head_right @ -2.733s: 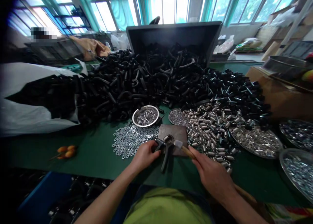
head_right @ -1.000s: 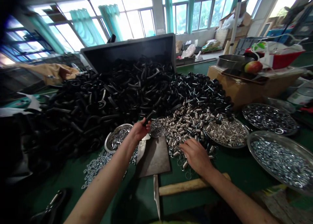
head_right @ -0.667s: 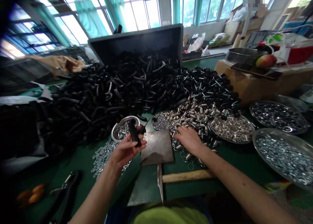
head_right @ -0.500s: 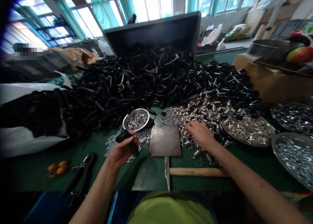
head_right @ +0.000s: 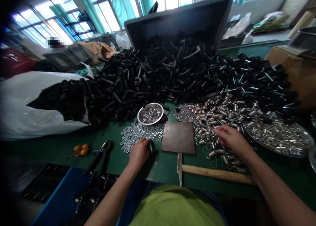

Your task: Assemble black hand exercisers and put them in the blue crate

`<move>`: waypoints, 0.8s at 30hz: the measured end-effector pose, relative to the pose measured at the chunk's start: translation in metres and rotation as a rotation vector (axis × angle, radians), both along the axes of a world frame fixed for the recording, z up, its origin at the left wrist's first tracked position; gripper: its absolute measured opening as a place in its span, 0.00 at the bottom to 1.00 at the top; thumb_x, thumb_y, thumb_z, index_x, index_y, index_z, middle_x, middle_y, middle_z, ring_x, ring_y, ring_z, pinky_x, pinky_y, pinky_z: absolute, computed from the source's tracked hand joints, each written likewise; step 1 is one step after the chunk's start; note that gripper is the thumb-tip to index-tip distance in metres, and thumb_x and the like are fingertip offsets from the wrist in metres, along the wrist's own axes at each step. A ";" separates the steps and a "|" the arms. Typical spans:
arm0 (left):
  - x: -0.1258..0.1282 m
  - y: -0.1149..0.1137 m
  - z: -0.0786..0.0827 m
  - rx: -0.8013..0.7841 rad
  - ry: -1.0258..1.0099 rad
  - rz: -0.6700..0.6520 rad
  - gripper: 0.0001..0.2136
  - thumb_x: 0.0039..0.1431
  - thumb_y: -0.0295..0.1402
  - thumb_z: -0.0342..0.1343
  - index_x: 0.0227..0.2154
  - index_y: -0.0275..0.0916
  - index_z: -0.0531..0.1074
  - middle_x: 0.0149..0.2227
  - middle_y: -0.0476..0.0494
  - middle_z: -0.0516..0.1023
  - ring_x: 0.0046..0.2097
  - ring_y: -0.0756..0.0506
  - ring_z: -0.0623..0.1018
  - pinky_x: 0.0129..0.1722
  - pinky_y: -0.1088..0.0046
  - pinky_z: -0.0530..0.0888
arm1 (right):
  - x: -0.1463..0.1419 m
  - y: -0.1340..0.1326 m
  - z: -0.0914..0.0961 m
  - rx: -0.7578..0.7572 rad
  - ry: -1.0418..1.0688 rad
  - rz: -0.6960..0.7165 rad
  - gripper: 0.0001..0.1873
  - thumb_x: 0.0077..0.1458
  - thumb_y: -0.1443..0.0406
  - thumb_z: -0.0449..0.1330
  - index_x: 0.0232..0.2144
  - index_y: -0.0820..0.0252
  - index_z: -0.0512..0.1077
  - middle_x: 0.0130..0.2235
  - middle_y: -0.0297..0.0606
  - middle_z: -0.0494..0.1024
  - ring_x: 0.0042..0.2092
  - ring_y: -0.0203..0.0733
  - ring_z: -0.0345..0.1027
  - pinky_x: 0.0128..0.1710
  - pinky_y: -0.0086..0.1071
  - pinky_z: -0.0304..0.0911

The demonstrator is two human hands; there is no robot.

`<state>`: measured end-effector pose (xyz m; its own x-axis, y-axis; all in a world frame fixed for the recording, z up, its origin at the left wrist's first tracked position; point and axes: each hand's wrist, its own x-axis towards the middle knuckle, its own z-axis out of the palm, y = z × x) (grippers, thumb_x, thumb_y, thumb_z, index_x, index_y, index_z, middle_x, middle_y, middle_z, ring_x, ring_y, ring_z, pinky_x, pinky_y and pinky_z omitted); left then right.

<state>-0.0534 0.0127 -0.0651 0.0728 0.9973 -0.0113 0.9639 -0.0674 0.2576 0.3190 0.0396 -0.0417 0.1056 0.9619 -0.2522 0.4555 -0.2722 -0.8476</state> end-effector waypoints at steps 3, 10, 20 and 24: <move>0.008 0.003 -0.001 -0.013 0.152 -0.024 0.11 0.53 0.21 0.45 0.31 0.37 0.72 0.36 0.38 0.73 0.38 0.42 0.74 0.35 0.69 0.67 | -0.003 -0.001 -0.003 -0.153 0.463 -0.051 0.17 0.47 0.50 0.59 0.28 0.56 0.62 0.15 0.25 0.59 0.14 0.28 0.42 0.15 0.25 0.36; 0.003 0.010 0.012 -0.052 -0.209 -0.041 0.06 0.53 0.25 0.50 0.30 0.36 0.72 0.32 0.39 0.75 0.36 0.42 0.75 0.35 0.69 0.68 | -0.020 -0.009 0.008 0.025 0.553 -0.114 0.15 0.48 0.55 0.62 0.32 0.57 0.64 0.19 0.25 0.63 0.17 0.26 0.48 0.15 0.23 0.41; 0.071 -0.021 0.040 -0.494 -1.472 0.206 0.12 0.47 0.39 0.61 0.29 0.34 0.72 0.26 0.45 0.75 0.21 0.54 0.69 0.19 0.80 0.66 | -0.134 -0.053 0.029 -0.007 0.678 0.312 0.15 0.48 0.56 0.62 0.34 0.58 0.64 0.25 0.26 0.66 0.18 0.25 0.53 0.15 0.22 0.50; 0.067 -0.024 0.043 -0.479 -1.428 0.102 0.11 0.50 0.39 0.60 0.30 0.34 0.73 0.26 0.46 0.75 0.22 0.53 0.71 0.21 0.79 0.68 | -0.138 -0.053 0.026 -0.029 0.707 0.309 0.14 0.50 0.57 0.61 0.35 0.57 0.64 0.26 0.26 0.67 0.18 0.24 0.53 0.16 0.22 0.50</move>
<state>0.0135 -0.0112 -0.0222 0.2361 0.9212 -0.3094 -0.1127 0.3422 0.9328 0.1813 -0.0133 -0.0156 -0.3621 0.9136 -0.1851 -0.1327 -0.2471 -0.9599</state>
